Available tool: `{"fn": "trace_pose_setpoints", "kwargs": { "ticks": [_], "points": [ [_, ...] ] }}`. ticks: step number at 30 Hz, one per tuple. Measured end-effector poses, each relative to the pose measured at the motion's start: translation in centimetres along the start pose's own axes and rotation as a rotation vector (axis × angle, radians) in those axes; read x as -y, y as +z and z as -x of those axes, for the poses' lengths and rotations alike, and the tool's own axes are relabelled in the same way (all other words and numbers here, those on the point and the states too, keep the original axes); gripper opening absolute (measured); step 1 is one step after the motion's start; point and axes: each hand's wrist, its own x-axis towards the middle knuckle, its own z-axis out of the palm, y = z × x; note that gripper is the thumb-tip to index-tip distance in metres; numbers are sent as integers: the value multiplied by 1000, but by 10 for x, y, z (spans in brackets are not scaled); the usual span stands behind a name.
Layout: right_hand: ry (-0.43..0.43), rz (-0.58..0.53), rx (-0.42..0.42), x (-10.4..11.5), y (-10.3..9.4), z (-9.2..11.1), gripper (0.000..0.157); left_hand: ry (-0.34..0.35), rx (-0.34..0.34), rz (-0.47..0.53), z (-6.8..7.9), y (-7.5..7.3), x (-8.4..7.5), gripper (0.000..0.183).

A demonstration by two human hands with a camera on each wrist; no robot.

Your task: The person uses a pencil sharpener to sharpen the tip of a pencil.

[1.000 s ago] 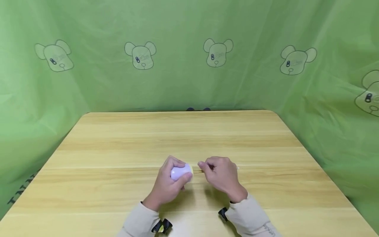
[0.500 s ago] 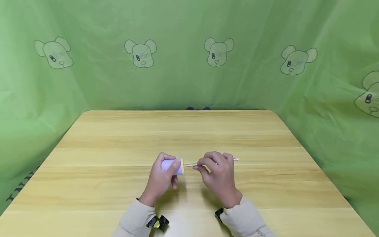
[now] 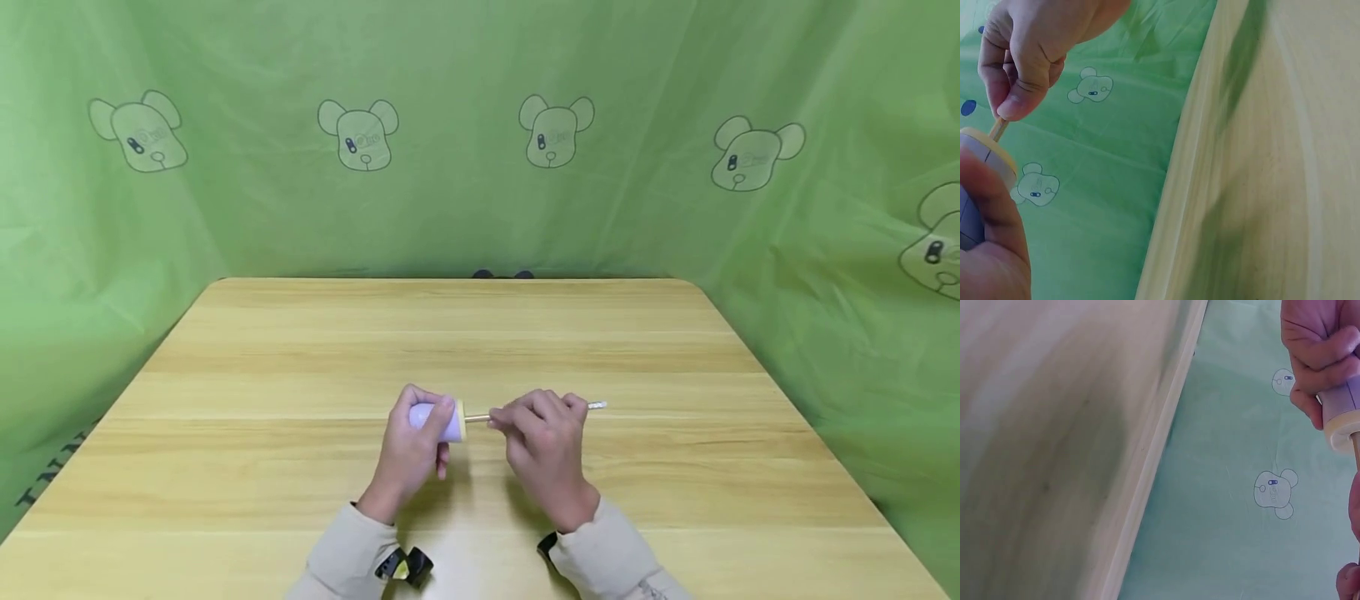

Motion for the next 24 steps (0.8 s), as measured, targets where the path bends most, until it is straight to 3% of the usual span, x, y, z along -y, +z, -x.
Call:
{"fn": "trace_pose_setpoints", "kwargs": {
  "ticks": [4,8,11,16,18,20,24],
  "points": [
    [38,5,79,-3,-4,0,9,19,35,1,-1,-1,3,28],
    [21,61,147,-7,-9,-2,15,39,94,-22,-2,-2,7,29],
    [67,86,256,-8,-16,-6,17,122,139,-62,-2,-4,12,27],
    [433,30,636,-3,-28,-14,14,378,214,-215,-4,-8,21,25],
    [513,19,708,-2,-30,-15,13,405,223,-245,-4,-9,22,25],
    [473,2,688,-3,-29,-14,8,370,205,-236,-4,-10,21,23],
    [236,42,493,-7,-23,-10,24,225,131,-167,-3,-10,14,20]
  ]
}}
